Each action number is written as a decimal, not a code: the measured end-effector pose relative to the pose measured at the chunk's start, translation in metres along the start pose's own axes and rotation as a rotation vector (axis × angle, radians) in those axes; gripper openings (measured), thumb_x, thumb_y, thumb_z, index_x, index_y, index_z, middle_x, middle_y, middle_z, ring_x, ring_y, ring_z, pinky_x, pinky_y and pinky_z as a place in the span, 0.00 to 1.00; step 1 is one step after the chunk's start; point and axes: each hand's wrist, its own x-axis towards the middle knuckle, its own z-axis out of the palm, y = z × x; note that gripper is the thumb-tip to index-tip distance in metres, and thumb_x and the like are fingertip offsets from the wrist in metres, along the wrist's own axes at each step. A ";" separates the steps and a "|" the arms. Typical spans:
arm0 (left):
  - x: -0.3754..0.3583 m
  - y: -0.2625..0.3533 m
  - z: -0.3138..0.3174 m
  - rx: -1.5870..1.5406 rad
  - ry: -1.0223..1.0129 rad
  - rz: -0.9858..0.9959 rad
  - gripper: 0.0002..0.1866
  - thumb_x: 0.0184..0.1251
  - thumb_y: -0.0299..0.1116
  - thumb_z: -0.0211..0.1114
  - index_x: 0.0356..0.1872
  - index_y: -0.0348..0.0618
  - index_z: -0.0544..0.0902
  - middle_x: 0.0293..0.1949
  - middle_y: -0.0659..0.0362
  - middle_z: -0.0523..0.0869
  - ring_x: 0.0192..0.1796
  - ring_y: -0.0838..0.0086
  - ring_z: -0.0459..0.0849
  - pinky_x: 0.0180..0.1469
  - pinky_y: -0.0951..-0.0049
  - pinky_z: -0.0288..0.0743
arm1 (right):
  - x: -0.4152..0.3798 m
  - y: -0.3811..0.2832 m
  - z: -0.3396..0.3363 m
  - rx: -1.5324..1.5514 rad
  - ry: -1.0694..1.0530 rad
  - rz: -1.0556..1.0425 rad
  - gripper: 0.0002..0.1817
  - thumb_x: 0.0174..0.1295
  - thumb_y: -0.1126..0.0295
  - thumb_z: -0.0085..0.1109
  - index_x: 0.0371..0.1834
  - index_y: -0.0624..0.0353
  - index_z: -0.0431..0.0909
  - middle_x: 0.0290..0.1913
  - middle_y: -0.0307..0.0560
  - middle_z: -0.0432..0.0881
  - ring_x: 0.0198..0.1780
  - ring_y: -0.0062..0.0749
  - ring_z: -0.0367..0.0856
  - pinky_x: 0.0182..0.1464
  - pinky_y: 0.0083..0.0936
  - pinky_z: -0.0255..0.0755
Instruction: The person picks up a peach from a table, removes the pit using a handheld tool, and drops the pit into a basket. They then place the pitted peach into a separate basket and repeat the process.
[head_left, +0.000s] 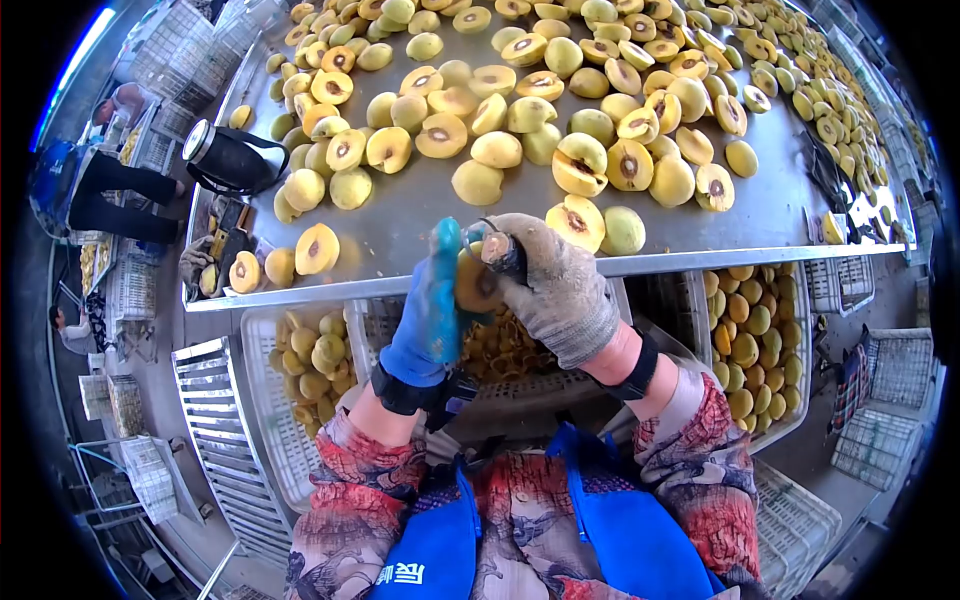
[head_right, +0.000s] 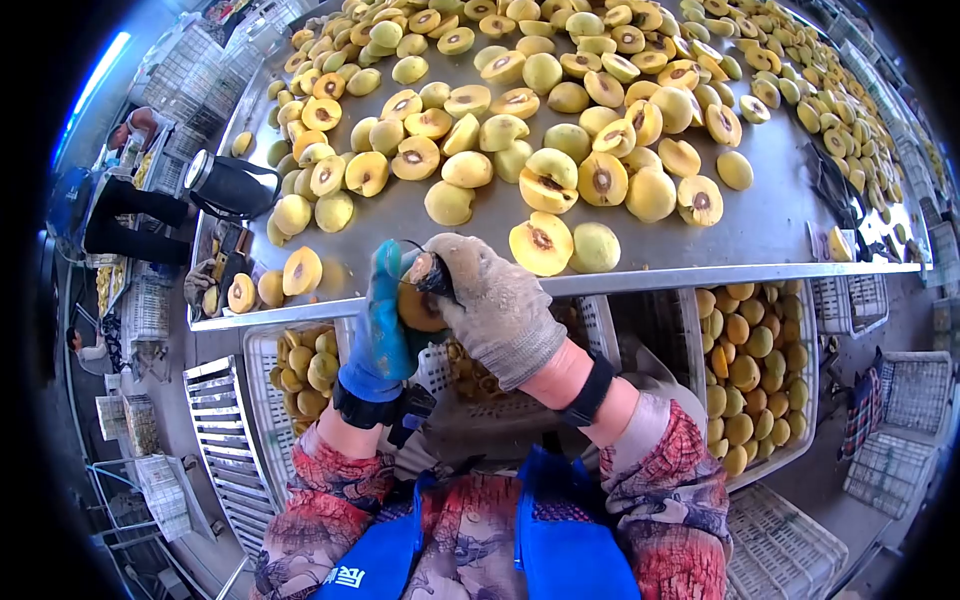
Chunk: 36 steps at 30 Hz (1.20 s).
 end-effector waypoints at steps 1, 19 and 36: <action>-0.001 -0.004 -0.002 0.013 -0.038 0.045 0.33 0.71 0.60 0.40 0.55 0.40 0.75 0.33 0.64 0.77 0.31 0.81 0.76 0.29 0.85 0.70 | 0.002 -0.001 0.000 0.000 0.002 0.041 0.18 0.52 0.75 0.61 0.47 0.53 0.70 0.39 0.51 0.79 0.39 0.48 0.81 0.41 0.33 0.75; 0.019 -0.011 -0.027 -0.497 -0.160 0.336 0.24 0.72 0.46 0.47 0.50 0.31 0.75 0.41 0.50 0.83 0.42 0.63 0.83 0.49 0.65 0.77 | -0.021 0.004 0.018 -0.099 -0.226 0.213 0.22 0.53 0.63 0.66 0.48 0.54 0.68 0.32 0.58 0.80 0.37 0.57 0.80 0.36 0.43 0.73; 0.009 -0.021 0.000 -0.243 0.011 0.511 0.24 0.74 0.45 0.44 0.52 0.31 0.73 0.43 0.49 0.80 0.41 0.64 0.81 0.44 0.68 0.76 | -0.025 0.005 0.033 -0.195 -0.294 0.347 0.13 0.61 0.66 0.51 0.45 0.62 0.67 0.34 0.58 0.79 0.34 0.53 0.81 0.33 0.45 0.74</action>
